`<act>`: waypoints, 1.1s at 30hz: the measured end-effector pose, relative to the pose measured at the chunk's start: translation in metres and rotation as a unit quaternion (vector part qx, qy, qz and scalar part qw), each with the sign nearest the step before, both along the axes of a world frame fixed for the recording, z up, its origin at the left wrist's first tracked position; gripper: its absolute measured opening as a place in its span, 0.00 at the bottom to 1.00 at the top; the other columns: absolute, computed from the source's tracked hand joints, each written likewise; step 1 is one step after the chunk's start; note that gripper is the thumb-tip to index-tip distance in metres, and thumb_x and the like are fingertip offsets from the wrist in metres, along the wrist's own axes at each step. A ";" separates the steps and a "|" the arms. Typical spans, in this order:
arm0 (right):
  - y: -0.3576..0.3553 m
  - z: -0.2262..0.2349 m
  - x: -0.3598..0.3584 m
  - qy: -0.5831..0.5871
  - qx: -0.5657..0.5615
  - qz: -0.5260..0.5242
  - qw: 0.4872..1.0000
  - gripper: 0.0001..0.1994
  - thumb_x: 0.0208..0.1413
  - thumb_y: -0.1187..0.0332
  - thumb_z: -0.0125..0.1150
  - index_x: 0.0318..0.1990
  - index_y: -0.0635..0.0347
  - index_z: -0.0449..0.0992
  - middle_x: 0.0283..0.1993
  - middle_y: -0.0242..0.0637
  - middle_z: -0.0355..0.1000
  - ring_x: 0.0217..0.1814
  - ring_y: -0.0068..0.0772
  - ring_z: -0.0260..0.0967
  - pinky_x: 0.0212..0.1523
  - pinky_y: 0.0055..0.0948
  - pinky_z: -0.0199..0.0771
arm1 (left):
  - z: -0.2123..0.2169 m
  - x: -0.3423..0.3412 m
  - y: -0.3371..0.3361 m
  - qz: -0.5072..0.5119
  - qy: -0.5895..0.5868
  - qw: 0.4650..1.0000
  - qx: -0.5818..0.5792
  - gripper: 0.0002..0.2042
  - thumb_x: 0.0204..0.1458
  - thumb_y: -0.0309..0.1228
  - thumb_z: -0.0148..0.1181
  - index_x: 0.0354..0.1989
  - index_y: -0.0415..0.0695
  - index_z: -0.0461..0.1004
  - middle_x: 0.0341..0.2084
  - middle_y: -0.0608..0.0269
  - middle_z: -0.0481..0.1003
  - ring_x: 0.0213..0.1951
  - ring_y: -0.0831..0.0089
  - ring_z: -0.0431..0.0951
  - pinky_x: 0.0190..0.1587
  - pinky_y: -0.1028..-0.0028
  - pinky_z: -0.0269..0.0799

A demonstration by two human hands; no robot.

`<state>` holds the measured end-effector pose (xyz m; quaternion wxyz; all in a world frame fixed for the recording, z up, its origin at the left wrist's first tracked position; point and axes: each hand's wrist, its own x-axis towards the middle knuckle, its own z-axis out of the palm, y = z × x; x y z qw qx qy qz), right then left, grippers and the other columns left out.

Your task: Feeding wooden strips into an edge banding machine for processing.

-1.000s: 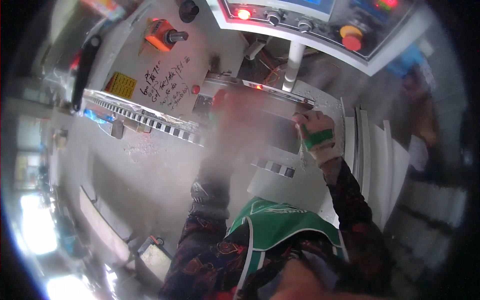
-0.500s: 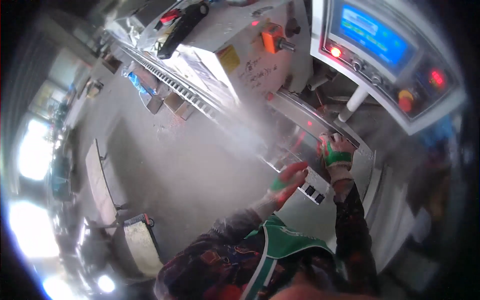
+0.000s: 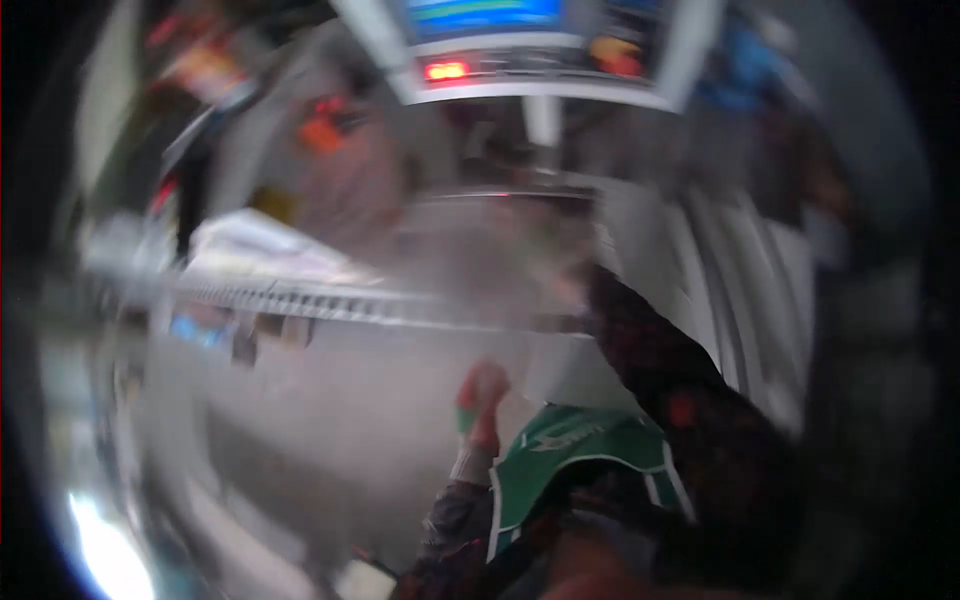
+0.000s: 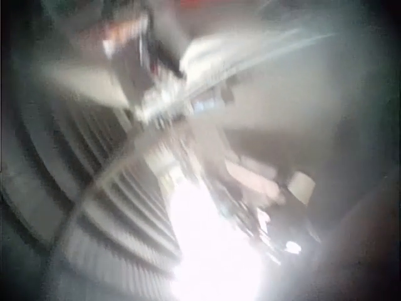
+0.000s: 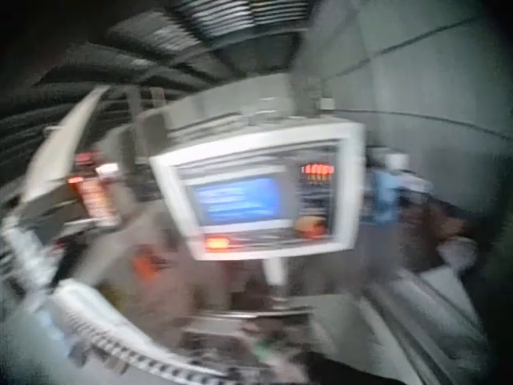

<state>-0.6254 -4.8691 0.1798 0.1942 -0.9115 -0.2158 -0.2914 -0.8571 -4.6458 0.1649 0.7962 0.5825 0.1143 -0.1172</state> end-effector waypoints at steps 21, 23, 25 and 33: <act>-0.393 -0.203 -0.507 0.386 -0.053 -0.613 0.687 0.40 0.59 0.44 0.57 0.75 0.55 0.56 0.71 0.51 0.65 0.71 0.58 0.65 0.70 0.49 0.65 | 0.013 -0.030 -0.148 -0.212 0.058 0.974 0.058 0.19 0.66 0.37 0.61 0.62 0.44 0.73 0.55 0.60 0.78 0.55 0.66 0.79 0.57 0.61 0.76; -0.397 -0.200 -0.499 0.369 -0.056 -0.597 0.710 0.41 0.59 0.43 0.58 0.75 0.55 0.55 0.68 0.50 0.69 0.67 0.60 0.68 0.67 0.50 0.69 | 0.020 -0.034 -0.161 -0.213 0.067 0.974 0.033 0.19 0.66 0.36 0.62 0.62 0.44 0.74 0.54 0.61 0.78 0.54 0.67 0.79 0.57 0.61 0.76; -0.392 -0.165 -0.471 0.460 0.009 -0.571 0.680 0.35 0.60 0.43 0.57 0.68 0.55 0.66 0.56 0.47 0.78 0.58 0.56 0.76 0.59 0.52 0.75 | 0.025 -0.040 -0.165 -0.232 0.036 0.968 0.091 0.19 0.66 0.36 0.61 0.63 0.43 0.73 0.55 0.60 0.77 0.55 0.66 0.79 0.58 0.60 0.75; -0.385 -0.233 -0.527 0.180 0.618 -0.367 0.672 0.21 0.67 0.60 0.57 0.62 0.62 0.74 0.50 0.36 0.78 0.50 0.33 0.73 0.54 0.31 0.73 | 0.021 -0.043 -0.215 -0.302 0.057 0.951 -0.039 0.21 0.68 0.37 0.57 0.66 0.44 0.70 0.58 0.60 0.75 0.59 0.62 0.76 0.59 0.60 0.75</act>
